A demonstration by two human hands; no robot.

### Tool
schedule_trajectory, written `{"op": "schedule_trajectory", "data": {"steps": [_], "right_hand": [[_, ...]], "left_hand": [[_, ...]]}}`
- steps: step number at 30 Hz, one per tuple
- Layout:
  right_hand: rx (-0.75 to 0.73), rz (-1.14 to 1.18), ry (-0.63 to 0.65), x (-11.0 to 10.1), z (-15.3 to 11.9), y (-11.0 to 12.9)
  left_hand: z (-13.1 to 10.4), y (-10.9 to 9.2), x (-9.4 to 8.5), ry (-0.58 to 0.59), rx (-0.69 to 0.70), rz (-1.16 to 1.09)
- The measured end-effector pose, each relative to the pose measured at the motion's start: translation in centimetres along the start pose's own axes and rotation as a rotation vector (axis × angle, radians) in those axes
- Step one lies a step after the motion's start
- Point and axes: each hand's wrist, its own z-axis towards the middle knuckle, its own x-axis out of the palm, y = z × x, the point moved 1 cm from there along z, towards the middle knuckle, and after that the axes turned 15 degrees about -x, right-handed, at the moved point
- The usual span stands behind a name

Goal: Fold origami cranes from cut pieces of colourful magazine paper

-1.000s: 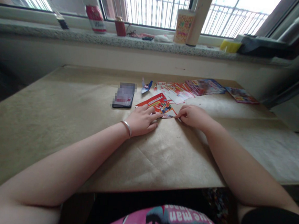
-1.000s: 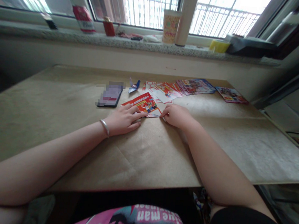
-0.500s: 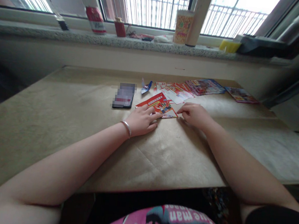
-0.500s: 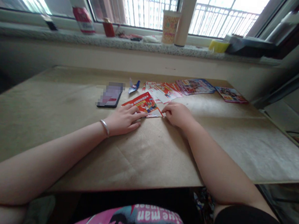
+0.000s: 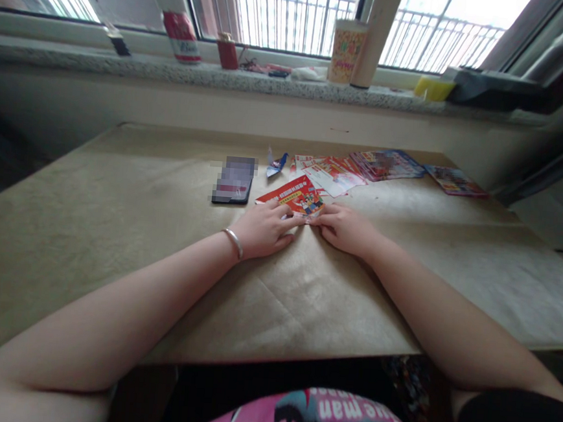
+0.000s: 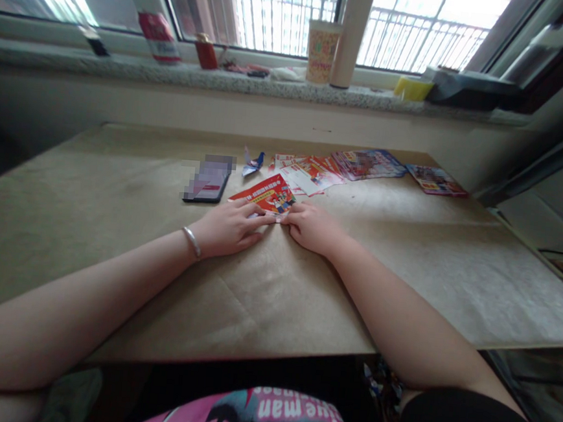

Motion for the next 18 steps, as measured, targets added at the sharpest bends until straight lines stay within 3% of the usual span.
{"op": "schedule_trajectory", "data": {"steps": [12, 18], "right_hand": [[0.019, -0.1, 0.069, -0.07, 0.46, 0.6], [0.024, -0.123, 0.093, -0.25, 0.53, 0.89]], "left_hand": [[-0.21, 0.04, -0.28, 0.0, 0.048, 0.061], [-0.25, -0.01, 0.19, -0.007, -0.012, 0.001]]}}
